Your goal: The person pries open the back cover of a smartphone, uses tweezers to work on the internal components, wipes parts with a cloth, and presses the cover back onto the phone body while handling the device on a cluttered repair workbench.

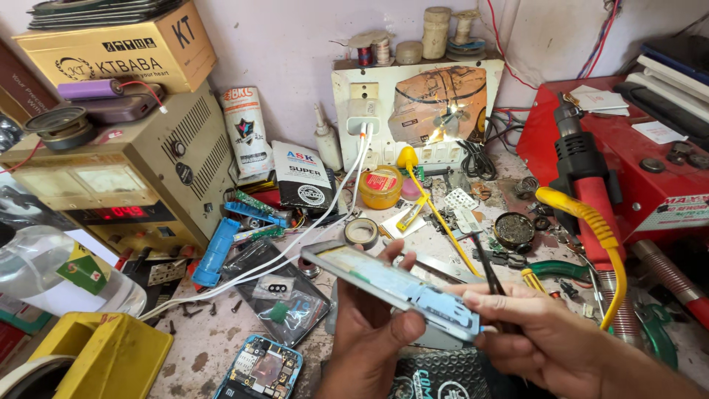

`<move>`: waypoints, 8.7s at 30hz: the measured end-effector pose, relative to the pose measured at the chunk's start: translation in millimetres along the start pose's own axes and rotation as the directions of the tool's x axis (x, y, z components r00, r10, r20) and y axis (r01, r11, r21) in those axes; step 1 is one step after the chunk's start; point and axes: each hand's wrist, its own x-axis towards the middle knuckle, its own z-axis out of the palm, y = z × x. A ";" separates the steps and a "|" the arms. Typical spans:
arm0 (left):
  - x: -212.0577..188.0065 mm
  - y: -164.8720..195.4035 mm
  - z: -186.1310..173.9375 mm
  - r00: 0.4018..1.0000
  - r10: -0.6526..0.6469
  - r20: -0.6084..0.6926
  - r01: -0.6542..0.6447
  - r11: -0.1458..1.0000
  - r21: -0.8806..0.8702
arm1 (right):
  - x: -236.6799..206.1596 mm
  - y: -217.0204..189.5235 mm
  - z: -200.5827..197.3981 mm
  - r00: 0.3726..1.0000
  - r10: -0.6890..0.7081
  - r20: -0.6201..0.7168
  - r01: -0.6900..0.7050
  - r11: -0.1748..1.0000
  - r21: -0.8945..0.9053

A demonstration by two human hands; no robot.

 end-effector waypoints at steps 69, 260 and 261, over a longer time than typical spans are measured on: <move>-7.2 -7.4 -8.4 0.996 -0.071 -0.056 0.042 0.911 -0.411 | -19.1 23.2 29.5 0.212 -0.896 0.390 0.623 -0.184 -0.760; 3.6 17.7 -4.8 0.928 0.259 -0.269 -0.141 0.910 0.389 | -19.0 -4.8 26.4 0.282 -0.882 0.378 0.470 -0.217 -0.856; 3.9 17.2 -4.8 0.932 0.241 -0.269 -0.133 0.921 0.365 | -19.9 -6.1 26.2 0.242 -0.866 0.438 0.445 -0.302 -0.843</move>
